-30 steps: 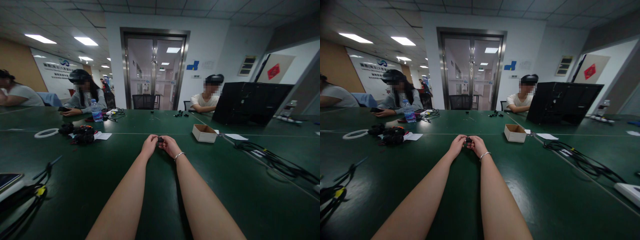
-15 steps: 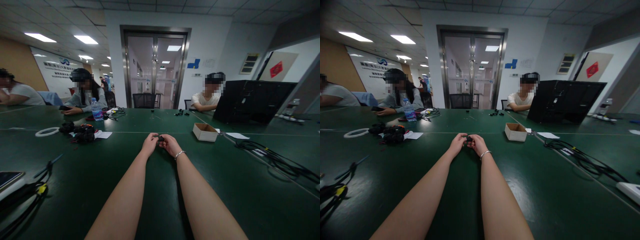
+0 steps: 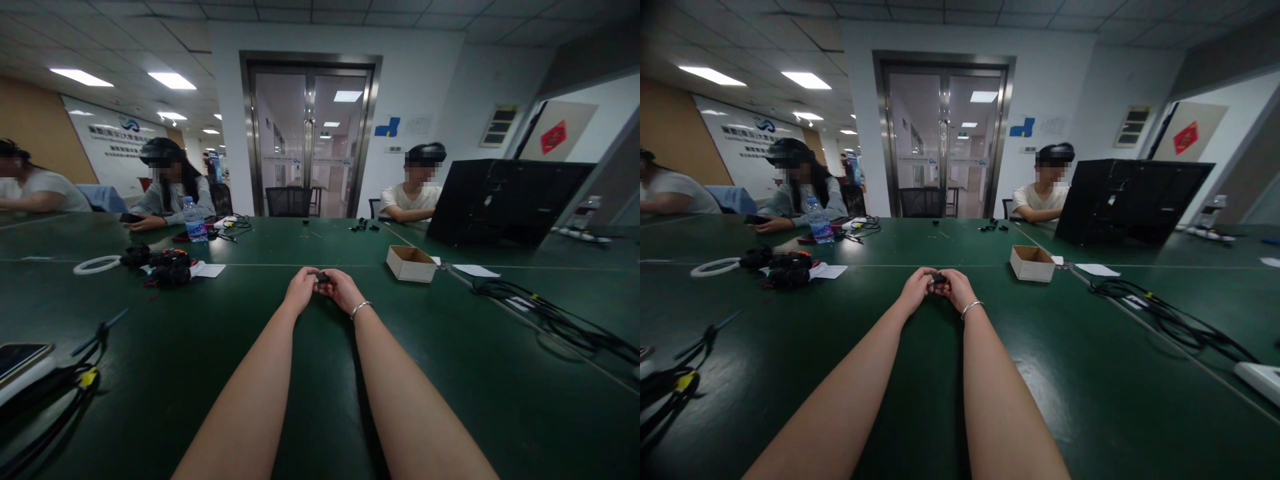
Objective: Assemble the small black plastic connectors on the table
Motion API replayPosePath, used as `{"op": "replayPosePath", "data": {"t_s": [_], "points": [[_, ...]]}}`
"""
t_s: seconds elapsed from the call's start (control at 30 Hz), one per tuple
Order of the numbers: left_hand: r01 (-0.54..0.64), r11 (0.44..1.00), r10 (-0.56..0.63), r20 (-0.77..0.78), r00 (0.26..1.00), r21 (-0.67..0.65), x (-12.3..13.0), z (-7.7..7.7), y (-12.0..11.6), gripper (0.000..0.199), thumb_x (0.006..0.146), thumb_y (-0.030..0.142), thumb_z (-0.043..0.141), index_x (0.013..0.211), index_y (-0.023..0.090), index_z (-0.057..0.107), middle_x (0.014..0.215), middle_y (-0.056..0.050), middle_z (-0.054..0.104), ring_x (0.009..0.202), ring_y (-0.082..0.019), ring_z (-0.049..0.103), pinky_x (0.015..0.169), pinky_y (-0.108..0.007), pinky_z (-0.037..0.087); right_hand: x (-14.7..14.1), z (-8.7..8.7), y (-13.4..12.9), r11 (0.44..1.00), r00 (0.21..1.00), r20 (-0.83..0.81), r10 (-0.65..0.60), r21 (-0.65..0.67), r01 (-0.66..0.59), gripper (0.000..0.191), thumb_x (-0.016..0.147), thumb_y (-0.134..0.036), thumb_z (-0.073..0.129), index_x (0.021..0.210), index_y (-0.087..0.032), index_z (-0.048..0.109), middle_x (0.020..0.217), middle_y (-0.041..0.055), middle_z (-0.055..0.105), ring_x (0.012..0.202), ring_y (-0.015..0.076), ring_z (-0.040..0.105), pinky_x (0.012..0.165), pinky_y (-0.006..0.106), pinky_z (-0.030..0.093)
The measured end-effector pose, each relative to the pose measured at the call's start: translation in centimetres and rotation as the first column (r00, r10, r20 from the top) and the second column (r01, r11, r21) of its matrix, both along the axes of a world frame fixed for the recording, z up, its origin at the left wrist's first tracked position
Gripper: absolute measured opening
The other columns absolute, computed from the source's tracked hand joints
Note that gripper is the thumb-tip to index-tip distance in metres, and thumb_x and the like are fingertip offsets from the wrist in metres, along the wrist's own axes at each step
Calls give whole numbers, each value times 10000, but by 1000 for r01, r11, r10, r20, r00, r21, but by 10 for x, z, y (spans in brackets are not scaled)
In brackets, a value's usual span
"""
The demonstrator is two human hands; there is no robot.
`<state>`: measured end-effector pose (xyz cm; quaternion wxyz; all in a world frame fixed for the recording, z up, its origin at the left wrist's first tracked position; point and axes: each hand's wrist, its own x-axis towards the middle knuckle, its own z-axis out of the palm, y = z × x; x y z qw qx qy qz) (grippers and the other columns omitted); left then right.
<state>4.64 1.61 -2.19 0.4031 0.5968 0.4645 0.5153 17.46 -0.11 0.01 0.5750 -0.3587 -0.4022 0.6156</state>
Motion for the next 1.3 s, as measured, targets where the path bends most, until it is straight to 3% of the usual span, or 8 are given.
{"op": "replayPosePath", "data": {"t_s": [0.33, 0.6, 0.73, 0.87, 0.97, 1.3], "points": [[-25, 999, 26, -38, 999, 26, -1, -2, 1, 231, 822, 277, 503, 1010, 198, 612, 711, -11, 603, 647, -128, 554, 606, -228, 434, 1, -1, 1, 1000, 1000, -12, 10, 2, -10, 71, 788, -121, 556, 765, -121, 623, 557, 16, 572, 431, 96, 503, 504, 232, 548], [1, 1000, 0, -29, 1000, 17, 0, 1, -2, 252, 813, 270, 497, 1035, 191, 585, 736, -14, 599, 626, -121, 541, 554, -215, 405, 1, -2, 2, 1000, 1000, -17, 7, -3, -7, 35, 760, -134, 591, 749, -126, 622, 556, 20, 578, 444, 109, 526, 502, 227, 539], [17, 1000, -17, -45, 999, 3, 1, 3, -4, 256, 846, 296, 430, 1016, 185, 585, 641, 0, 561, 554, -119, 507, 516, -219, 375, 0, -3, 3, 1000, 1000, -11, 9, 9, -9, 59, 766, -133, 568, 741, -119, 620, 569, 36, 592, 459, 115, 544, 472, 203, 514], [11, 999, -9, -62, 998, 37, 0, 2, -4, 249, 819, 315, 495, 1015, 194, 590, 715, -9, 592, 645, -128, 548, 574, -218, 400, 0, -1, 1, 1000, 1000, -25, -5, -7, 5, 92, 781, -119, 537, 741, -113, 620, 575, 36, 595, 459, 111, 529, 480, 217, 524], [16, 998, -11, -85, 996, 57, 0, 1, -3, 258, 850, 338, 454, 1004, 195, 602, 639, 3, 569, 611, -129, 535, 612, -233, 418, 0, -1, 0, 1000, 999, -30, -11, -18, 10, 90, 780, -110, 538, 736, -112, 617, 570, 35, 587, 457, 109, 521, 482, 220, 527], [-26, 1000, 26, -25, 999, 9, 1, 0, -1, 254, 863, 336, 446, 992, 195, 614, 666, -4, 590, 587, -122, 531, 569, -221, 423, 2, -4, 3, 1000, 1000, -20, 10, 7, -10, 85, 785, -127, 539, 757, -118, 619, 606, 44, 602, 494, 120, 553, 489, 209, 521]]}}
